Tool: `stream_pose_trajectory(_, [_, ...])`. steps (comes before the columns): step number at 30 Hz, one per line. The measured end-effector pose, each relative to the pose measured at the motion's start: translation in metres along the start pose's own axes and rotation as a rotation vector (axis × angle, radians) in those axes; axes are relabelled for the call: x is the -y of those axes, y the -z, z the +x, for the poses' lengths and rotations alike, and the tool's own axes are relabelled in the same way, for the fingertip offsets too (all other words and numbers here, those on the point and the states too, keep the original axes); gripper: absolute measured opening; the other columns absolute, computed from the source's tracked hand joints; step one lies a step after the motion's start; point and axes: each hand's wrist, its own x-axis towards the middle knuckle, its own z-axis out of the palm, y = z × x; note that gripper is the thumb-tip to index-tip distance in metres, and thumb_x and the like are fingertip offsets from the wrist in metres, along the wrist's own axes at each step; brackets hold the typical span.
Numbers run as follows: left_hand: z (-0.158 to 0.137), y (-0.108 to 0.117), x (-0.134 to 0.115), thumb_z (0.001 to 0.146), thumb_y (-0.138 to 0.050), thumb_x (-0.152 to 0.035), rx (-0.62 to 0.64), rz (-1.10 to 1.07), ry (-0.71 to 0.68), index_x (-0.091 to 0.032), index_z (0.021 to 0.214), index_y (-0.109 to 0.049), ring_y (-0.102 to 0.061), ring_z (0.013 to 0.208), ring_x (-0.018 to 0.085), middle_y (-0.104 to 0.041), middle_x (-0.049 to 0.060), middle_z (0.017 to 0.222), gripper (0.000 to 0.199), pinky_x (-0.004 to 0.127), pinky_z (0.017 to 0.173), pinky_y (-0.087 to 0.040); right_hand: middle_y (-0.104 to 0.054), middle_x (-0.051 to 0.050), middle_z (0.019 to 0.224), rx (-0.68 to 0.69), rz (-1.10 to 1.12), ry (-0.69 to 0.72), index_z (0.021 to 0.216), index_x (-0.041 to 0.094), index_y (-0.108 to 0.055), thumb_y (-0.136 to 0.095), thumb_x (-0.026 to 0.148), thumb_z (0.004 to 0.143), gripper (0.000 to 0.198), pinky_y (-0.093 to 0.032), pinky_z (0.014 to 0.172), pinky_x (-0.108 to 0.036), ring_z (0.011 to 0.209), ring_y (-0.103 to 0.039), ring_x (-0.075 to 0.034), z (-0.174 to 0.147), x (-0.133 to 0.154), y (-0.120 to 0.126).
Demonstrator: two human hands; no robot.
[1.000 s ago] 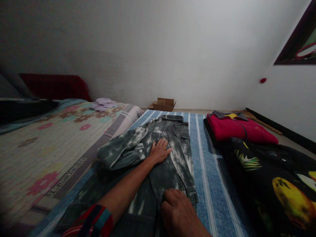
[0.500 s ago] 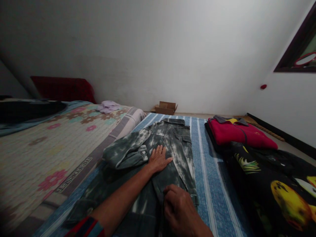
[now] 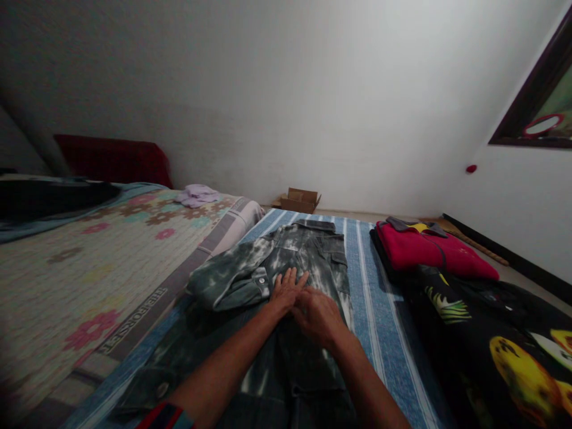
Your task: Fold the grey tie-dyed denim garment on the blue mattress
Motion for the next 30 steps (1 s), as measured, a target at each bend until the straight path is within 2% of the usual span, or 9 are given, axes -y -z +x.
stream_pose_trajectory(3, [-0.002,-0.002,0.002,0.085,-0.038,-0.055,-0.024,0.013,-0.025,-0.026,0.146,-0.023,-0.008,0.142,0.030,-0.017,0.010,0.154,0.069,0.051,0.112,-0.009,-0.062,-0.010,0.108,-0.047,-0.101,-0.086,0.105,0.018,-0.062,-0.046,0.025,0.088,0.024,-0.045,0.083,-0.030,0.100,-0.058,-0.020,0.042,-0.028,-0.015])
stream_pose_trajectory(5, [-0.002,-0.004,0.004,0.084,-0.038,-0.055,-0.032,0.009,-0.033,-0.024,0.146,-0.024,-0.008,0.141,0.031,-0.017,0.011,0.154,0.071,0.052,0.112,-0.009,-0.061,-0.012,0.110,-0.064,-0.220,-0.136,0.109,0.017,-0.060,-0.043,0.023,0.090,0.026,-0.043,0.088,-0.033,0.107,-0.054,-0.021,0.056,-0.046,-0.030])
stream_pose_trajectory(7, [-0.002,-0.007,0.004,0.085,-0.035,-0.054,-0.038,-0.010,-0.025,-0.023,0.146,-0.025,-0.008,0.141,0.031,-0.017,0.011,0.154,0.069,0.053,0.111,-0.009,-0.060,-0.012,0.112,-0.048,-0.258,-0.147,0.108,0.018,-0.060,-0.041,0.024,0.092,0.026,-0.041,0.091,-0.038,0.113,-0.051,-0.023,0.059,-0.060,-0.047])
stream_pose_trajectory(12, [-0.001,-0.009,0.004,0.086,-0.031,-0.052,-0.038,-0.065,-0.019,-0.024,0.146,-0.024,-0.006,0.142,0.030,-0.015,0.011,0.154,0.067,0.053,0.112,-0.007,-0.048,-0.012,0.135,0.031,-0.316,-0.145,0.119,0.023,-0.057,-0.037,0.024,0.094,0.032,-0.035,0.098,-0.048,0.130,-0.035,-0.029,0.048,-0.081,-0.074])
stream_pose_trajectory(18, [-0.003,-0.006,0.004,0.085,-0.035,-0.049,-0.020,-0.059,-0.031,-0.017,0.146,-0.024,-0.005,0.141,0.031,-0.013,0.015,0.154,0.070,0.053,0.112,-0.005,-0.046,-0.013,0.138,0.001,-0.273,-0.262,0.128,0.023,-0.051,-0.028,0.030,0.097,0.039,-0.033,0.100,-0.050,0.132,-0.035,-0.025,0.051,-0.086,-0.081])
stream_pose_trajectory(20, [-0.004,-0.004,0.006,0.084,-0.038,-0.048,-0.008,-0.068,-0.046,-0.015,0.145,-0.026,-0.007,0.141,0.031,-0.016,0.015,0.154,0.071,0.053,0.113,-0.006,-0.044,-0.015,0.139,-0.011,-0.267,-0.288,0.130,0.020,-0.049,-0.027,0.030,0.097,0.041,-0.033,0.101,-0.049,0.132,-0.035,-0.026,0.051,-0.085,-0.082])
stream_pose_trajectory(23, [-0.005,0.001,0.013,0.081,-0.044,-0.043,-0.007,-0.110,-0.096,-0.015,0.141,-0.033,-0.017,0.140,0.028,-0.025,0.013,0.151,0.066,0.047,0.114,-0.014,-0.041,-0.020,0.141,-0.030,-0.269,-0.327,0.133,0.011,-0.045,-0.028,0.034,0.096,0.047,-0.031,0.103,-0.048,0.133,-0.035,-0.029,0.051,-0.081,-0.083])
stream_pose_trajectory(25, [-0.005,0.007,0.019,0.081,-0.046,-0.038,-0.051,-0.141,-0.117,-0.017,0.135,-0.040,-0.025,0.138,0.024,-0.033,0.010,0.148,0.058,0.040,0.113,-0.021,-0.039,-0.021,0.142,-0.029,-0.267,-0.343,0.135,0.007,-0.043,-0.030,0.037,0.095,0.051,-0.030,0.104,-0.048,0.133,-0.034,-0.030,0.051,-0.079,-0.083])
stream_pose_trajectory(30, [-0.006,0.024,0.044,0.085,-0.042,-0.021,-0.180,-0.152,-0.052,-0.012,0.124,-0.050,-0.045,0.125,0.018,-0.051,0.012,0.133,0.040,0.027,0.106,-0.033,-0.033,-0.018,0.147,0.045,-0.260,-0.399,0.140,0.007,-0.036,-0.028,0.042,0.095,0.057,-0.024,0.107,-0.044,0.136,-0.027,-0.028,0.051,-0.077,-0.080])
